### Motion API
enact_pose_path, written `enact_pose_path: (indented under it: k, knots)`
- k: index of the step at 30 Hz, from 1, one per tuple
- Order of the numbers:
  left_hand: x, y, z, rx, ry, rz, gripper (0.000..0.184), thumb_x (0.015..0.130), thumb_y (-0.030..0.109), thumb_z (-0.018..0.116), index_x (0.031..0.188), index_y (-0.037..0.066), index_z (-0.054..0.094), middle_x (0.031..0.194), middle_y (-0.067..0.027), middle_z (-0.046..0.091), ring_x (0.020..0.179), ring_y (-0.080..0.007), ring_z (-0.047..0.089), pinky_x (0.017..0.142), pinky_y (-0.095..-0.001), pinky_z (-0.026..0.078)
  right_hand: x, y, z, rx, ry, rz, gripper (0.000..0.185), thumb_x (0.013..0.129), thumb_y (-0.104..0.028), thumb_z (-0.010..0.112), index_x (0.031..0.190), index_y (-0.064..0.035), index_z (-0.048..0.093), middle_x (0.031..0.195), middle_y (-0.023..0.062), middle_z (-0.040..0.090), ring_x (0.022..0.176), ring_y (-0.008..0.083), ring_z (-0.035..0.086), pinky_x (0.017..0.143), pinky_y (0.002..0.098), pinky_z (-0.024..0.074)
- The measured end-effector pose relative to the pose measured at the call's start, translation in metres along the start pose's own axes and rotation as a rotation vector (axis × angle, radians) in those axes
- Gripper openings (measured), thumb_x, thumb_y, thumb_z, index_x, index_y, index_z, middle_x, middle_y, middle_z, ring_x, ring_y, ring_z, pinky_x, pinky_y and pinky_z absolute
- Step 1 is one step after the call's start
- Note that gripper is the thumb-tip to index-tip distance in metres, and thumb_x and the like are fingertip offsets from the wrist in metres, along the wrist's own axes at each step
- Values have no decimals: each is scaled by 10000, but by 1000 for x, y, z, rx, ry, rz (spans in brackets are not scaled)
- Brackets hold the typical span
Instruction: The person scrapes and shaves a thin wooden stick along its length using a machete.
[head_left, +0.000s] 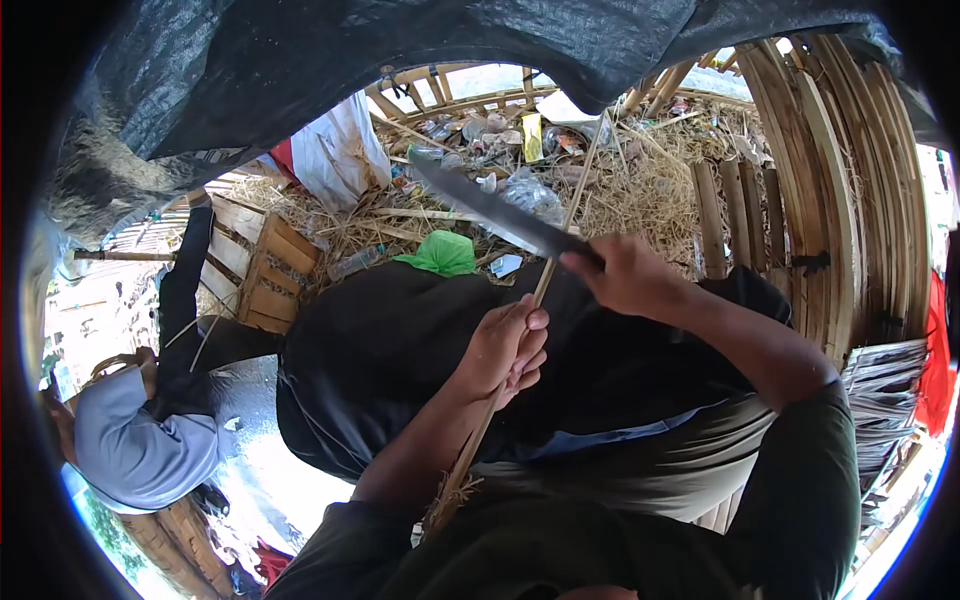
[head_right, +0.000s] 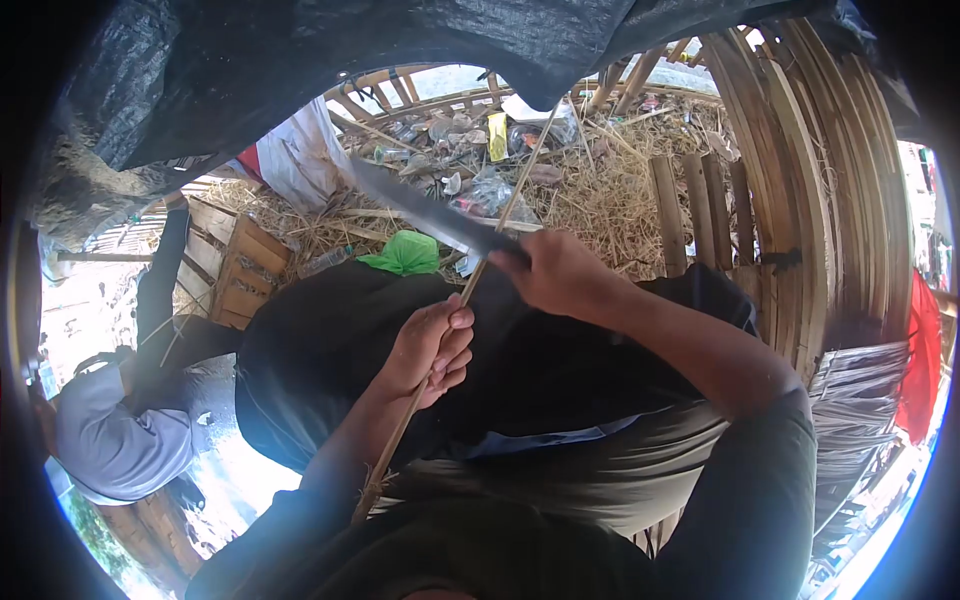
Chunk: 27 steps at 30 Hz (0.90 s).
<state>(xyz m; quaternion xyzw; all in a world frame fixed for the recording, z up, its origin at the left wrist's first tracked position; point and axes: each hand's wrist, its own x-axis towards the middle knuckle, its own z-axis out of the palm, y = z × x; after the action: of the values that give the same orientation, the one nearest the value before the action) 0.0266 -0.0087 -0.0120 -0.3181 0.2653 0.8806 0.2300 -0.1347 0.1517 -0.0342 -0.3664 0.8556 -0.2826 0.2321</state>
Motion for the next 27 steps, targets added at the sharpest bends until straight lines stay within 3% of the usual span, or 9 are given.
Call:
enact_pose_path:
  k: [4,5,9,12,13,17,20,27]
  knots:
    - [-5,-2,-1,-44,-12,-13,342,1067,407,405,814,186,471,459,82,318,328,-29,253,308,-182,203,21,24,-13,-15,-57,26,467,967,-394,625,773,30,642,604,230,600,556,370,655,515,447,482]
    - [-5,-3,0,-68,-25,-5,340,1066,405,407,812,188,472,458,83,317,326,-29,251,307,-181,201,29,32,-19,-33,-50,162,468,965,-411,625,783,20,647,604,222,598,550,364,651,514,442,480]
    - [-5,0,6,-114,-30,-15,337,1068,397,400,806,194,465,452,84,312,314,-32,241,290,-180,192,12,13,-9,-52,65,181,452,967,-392,630,762,11,634,589,214,589,542,358,647,506,458,464]
    - [-6,-7,-2,-148,-35,-41,345,1073,397,380,802,198,457,448,80,314,311,-38,242,288,-184,195,7,6,-2,-25,33,-88,462,977,-389,618,749,13,626,579,205,586,522,347,632,497,456,450]
    - [-7,-7,-4,-156,-47,-49,353,1075,403,370,802,197,456,448,77,318,315,-41,243,295,-188,200,12,10,-6,41,-36,-19,458,979,-384,616,754,14,624,570,201,577,496,340,602,489,451,440]
    - [-8,-2,0,-202,-102,-57,362,1080,402,352,797,200,453,442,78,319,306,-45,243,294,-193,201,31,28,-32,22,35,306,440,970,-365,631,750,15,608,568,207,562,493,339,580,487,462,422]
    - [-13,-3,4,-251,-120,-85,364,1080,404,350,793,202,447,440,79,319,295,-47,247,286,-194,192,15,29,-5,-26,208,114,460,971,-362,625,719,20,581,566,207,555,503,341,584,495,467,419]
    - [-15,-6,-2,-230,-153,-96,378,1071,437,361,786,201,435,443,82,314,305,-44,249,300,-195,193,19,11,-19,77,0,329,436,966,-362,632,750,15,597,570,204,552,512,319,603,512,454,438]
